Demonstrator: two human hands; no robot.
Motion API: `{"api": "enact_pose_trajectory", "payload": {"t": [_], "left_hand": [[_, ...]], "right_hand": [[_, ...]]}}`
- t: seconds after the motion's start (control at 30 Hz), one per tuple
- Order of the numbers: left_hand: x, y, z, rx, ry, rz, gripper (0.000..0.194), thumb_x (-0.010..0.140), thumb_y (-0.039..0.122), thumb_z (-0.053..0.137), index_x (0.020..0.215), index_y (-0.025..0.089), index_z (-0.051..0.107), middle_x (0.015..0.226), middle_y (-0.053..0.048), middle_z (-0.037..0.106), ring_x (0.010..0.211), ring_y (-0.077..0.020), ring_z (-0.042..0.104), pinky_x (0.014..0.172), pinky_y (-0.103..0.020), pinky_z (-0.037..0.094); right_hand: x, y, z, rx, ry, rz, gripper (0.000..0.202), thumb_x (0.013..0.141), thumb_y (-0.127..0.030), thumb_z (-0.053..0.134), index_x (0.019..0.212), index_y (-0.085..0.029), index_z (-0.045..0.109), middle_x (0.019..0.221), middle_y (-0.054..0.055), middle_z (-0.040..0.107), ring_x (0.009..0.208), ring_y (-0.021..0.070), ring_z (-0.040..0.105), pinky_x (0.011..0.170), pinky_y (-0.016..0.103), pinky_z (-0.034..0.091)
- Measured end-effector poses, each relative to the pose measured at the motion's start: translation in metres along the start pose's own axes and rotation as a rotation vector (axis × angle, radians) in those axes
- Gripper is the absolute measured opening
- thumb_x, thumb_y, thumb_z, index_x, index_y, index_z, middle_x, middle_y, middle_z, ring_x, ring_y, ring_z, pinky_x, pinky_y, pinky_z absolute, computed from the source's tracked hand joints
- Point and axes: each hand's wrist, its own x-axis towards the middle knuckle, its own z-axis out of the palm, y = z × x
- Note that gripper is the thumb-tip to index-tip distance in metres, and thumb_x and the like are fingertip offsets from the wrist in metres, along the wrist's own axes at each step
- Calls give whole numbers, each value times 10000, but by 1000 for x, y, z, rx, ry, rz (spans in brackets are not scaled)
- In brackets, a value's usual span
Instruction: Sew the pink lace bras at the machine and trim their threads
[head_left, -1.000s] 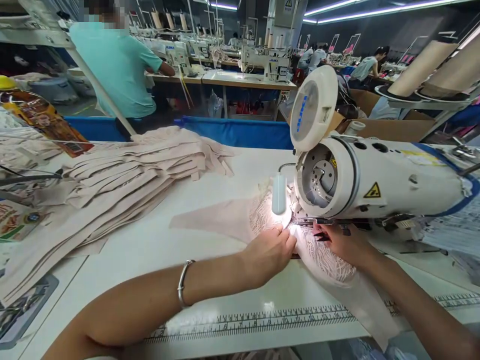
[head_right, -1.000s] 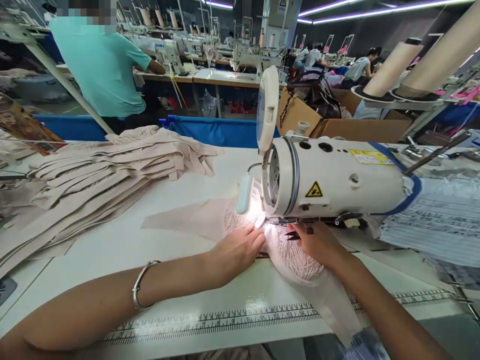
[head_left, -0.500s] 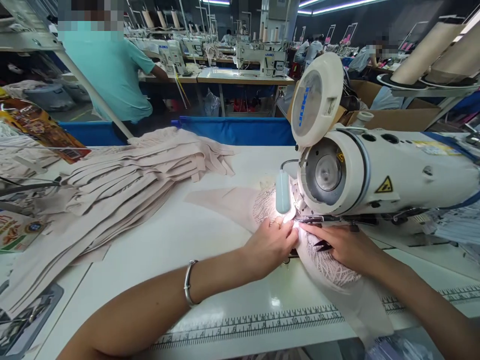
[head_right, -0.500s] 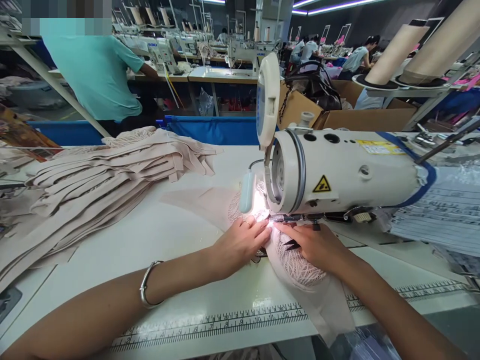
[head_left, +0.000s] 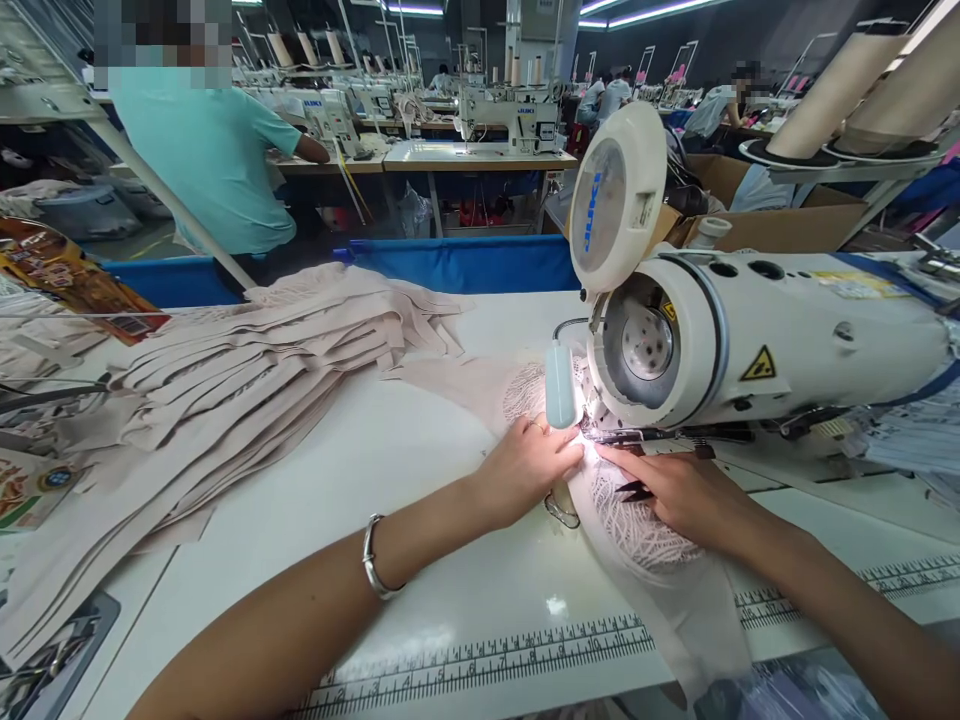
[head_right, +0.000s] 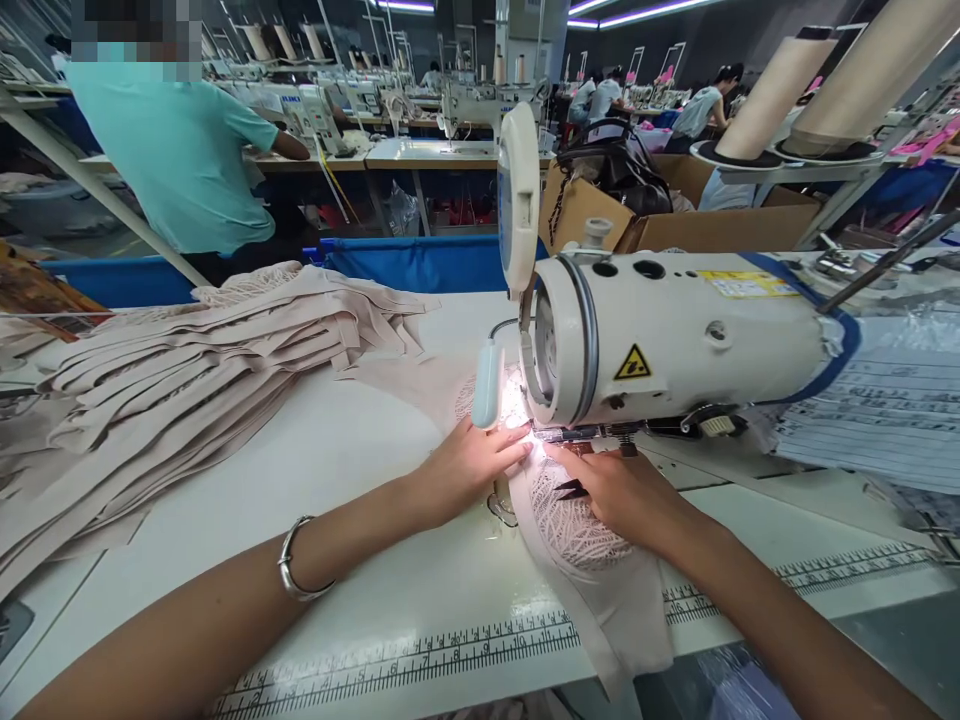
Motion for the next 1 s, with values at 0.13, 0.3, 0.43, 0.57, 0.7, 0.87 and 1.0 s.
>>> {"api": "enact_pose_trajectory", "payload": {"t": [0.13,0.3,0.43,0.57,0.7,0.87,1.0], "left_hand": [[0,-6,2,-6,25,26,294,1004,61,363,1100,185,612,1146,-84,677,896,-196,582,744,-329,338],[-1,-9,5,1,38,37,361,975,11,356,1143,187,623,1199,-90,683,925,-201,596,751,-335,354],[-2,-11,8,-1,70,47,395,966,2,339,1150,186,637,1240,-94,679,908,-200,601,769,-351,374],[-1,-13,12,3,114,67,362,985,40,342,1133,185,639,1216,-96,689,906,-206,603,790,-364,391],[0,-14,16,19,129,77,339,993,60,351,1133,186,632,1176,-96,699,911,-211,600,789,-363,398],[-1,-13,19,56,135,70,324,972,38,377,1135,173,622,1251,-108,664,917,-221,600,730,-360,409],[0,-4,14,105,116,60,317,945,8,371,1101,122,623,1115,-159,664,918,-252,597,675,-362,426]], "right_hand": [[0,-1,-2,43,-10,26,747,732,-49,469,1417,-339,534,916,13,779,794,214,713,577,247,456],[0,1,3,86,-2,39,725,714,-25,465,1356,-345,569,1169,-2,741,910,214,714,643,266,505],[2,3,9,111,26,49,657,725,-26,480,1299,-315,613,1240,8,708,985,208,704,680,253,521],[-1,4,9,133,21,31,615,768,-71,502,1323,-324,584,1250,7,699,972,215,706,687,268,526],[-2,3,4,161,22,20,598,764,-72,495,1305,-314,582,1234,12,699,965,208,702,700,269,522],[0,-3,-3,177,41,58,491,758,-92,522,1190,-303,622,1128,16,709,872,186,698,654,248,499],[8,-7,-4,169,110,185,71,859,-219,557,855,-257,617,882,-6,708,694,161,659,560,230,449]]}}
